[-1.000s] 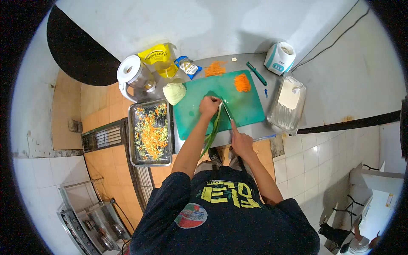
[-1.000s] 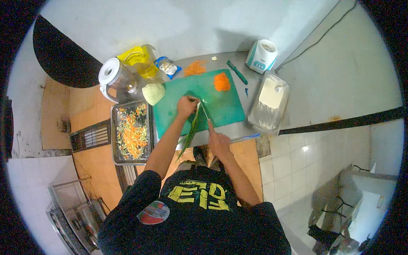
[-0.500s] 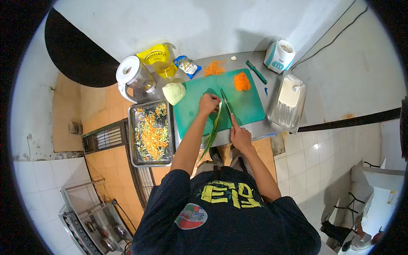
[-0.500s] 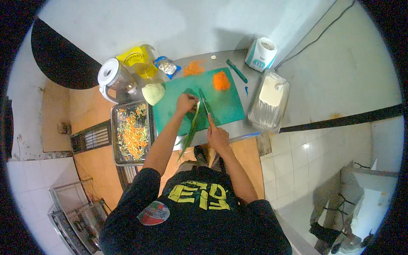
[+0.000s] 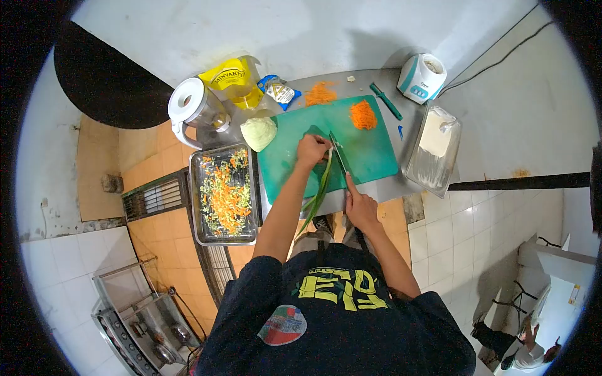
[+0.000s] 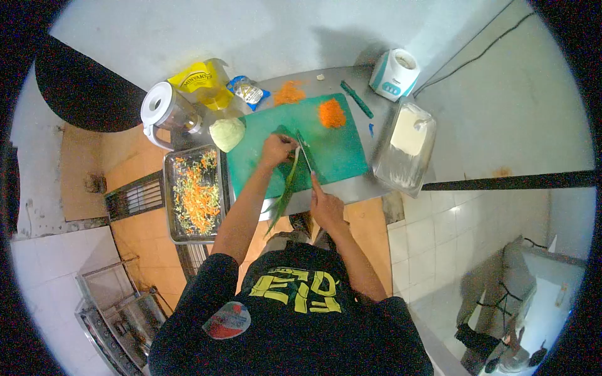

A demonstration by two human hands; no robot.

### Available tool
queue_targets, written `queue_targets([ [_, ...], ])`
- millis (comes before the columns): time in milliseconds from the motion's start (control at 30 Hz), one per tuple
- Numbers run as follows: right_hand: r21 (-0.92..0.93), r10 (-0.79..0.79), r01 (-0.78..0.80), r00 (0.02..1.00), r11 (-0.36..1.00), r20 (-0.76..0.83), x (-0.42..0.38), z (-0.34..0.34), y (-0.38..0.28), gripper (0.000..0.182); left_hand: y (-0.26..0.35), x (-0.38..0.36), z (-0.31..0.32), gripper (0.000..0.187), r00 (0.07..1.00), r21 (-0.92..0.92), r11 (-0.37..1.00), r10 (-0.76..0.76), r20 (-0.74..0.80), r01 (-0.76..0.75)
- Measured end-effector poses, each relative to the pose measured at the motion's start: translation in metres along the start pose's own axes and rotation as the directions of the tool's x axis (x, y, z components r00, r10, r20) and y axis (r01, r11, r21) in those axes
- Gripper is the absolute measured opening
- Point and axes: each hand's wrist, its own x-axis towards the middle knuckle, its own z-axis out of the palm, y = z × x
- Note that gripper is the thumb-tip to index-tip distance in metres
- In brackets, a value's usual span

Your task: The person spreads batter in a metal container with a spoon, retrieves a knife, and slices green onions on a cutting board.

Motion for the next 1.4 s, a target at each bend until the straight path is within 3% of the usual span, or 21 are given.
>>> queue_targets([
  [233, -0.019, -0.006, 0.006, 1.0, 1.0, -0.029, -0.007, -0.002, -0.005, 0.064, -0.002, 0.005, 0.004, 0.011, 0.997, -0.038, 0.997, -0.073, -0.01, 0.073],
  [333, -0.049, -0.029, 0.027, 0.999, 0.998, -0.036, -0.005, 0.002, 0.0, 0.065, 0.002, 0.004, 0.002, 0.01, 0.998, 0.074, 0.995, -0.06, 0.006, 0.059],
  [533, -0.041, -0.057, 0.055, 0.997, 0.998, -0.048, 0.005, 0.006, -0.001, 0.065, -0.01, 0.007, 0.01, 0.011, 0.999, -0.035, 0.999, 0.003, -0.047, -0.005],
  [733, -0.088, -0.05, 0.044, 0.996, 0.995, -0.069, 0.023, 0.012, -0.003, 0.065, -0.006, 0.0, 0.008, 0.014, 0.994, 0.033, 0.997, 0.07, -0.085, -0.068],
  [833, -0.055, -0.02, 0.019, 1.0, 0.998, -0.01, 0.0, -0.004, -0.005, 0.065, -0.013, -0.004, 0.012, 0.017, 0.979, 0.098, 0.984, 0.159, -0.127, -0.147],
  [933, -0.08, 0.003, 0.0, 0.999, 0.997, 0.036, -0.008, -0.015, -0.001, 0.065, -0.025, -0.004, 0.021, 0.019, 0.907, 0.228, 0.934, 0.331, -0.259, -0.276],
  [967, -0.094, -0.004, 0.005, 1.0, 0.996, 0.015, 0.0, -0.011, 0.003, 0.065, -0.025, -0.004, 0.023, 0.017, 0.93, 0.207, 0.954, 0.266, -0.252, -0.216],
  [1100, -0.107, -0.031, 0.023, 0.996, 0.994, -0.078, 0.035, -0.007, 0.009, 0.064, -0.023, -0.014, 0.024, 0.03, 0.933, 0.39, 0.906, 0.271, -0.237, -0.164],
  [1167, 0.023, 0.01, -0.009, 0.999, 1.0, -0.04, 0.032, -0.028, -0.001, 0.063, -0.004, -0.039, 0.016, 0.041, 0.944, 0.539, 0.836, 0.257, -0.207, -0.109],
  [1267, 0.139, 0.033, -0.023, 0.997, 0.99, -0.067, 0.022, -0.03, 0.004, 0.062, -0.011, -0.037, 0.01, 0.05, 0.983, 0.514, 0.853, 0.161, -0.092, -0.092],
  [1367, 0.168, 0.07, -0.054, 0.993, 0.984, -0.091, 0.003, -0.024, 0.011, 0.061, -0.029, -0.021, 0.004, 0.051, 0.94, 0.336, 0.923, 0.267, -0.212, -0.186],
  [1400, 0.173, 0.084, -0.067, 0.992, 0.983, -0.093, -0.003, -0.023, 0.011, 0.061, -0.031, -0.012, 0.0, 0.052, 0.961, 0.052, 0.99, 0.141, -0.238, -0.132],
])
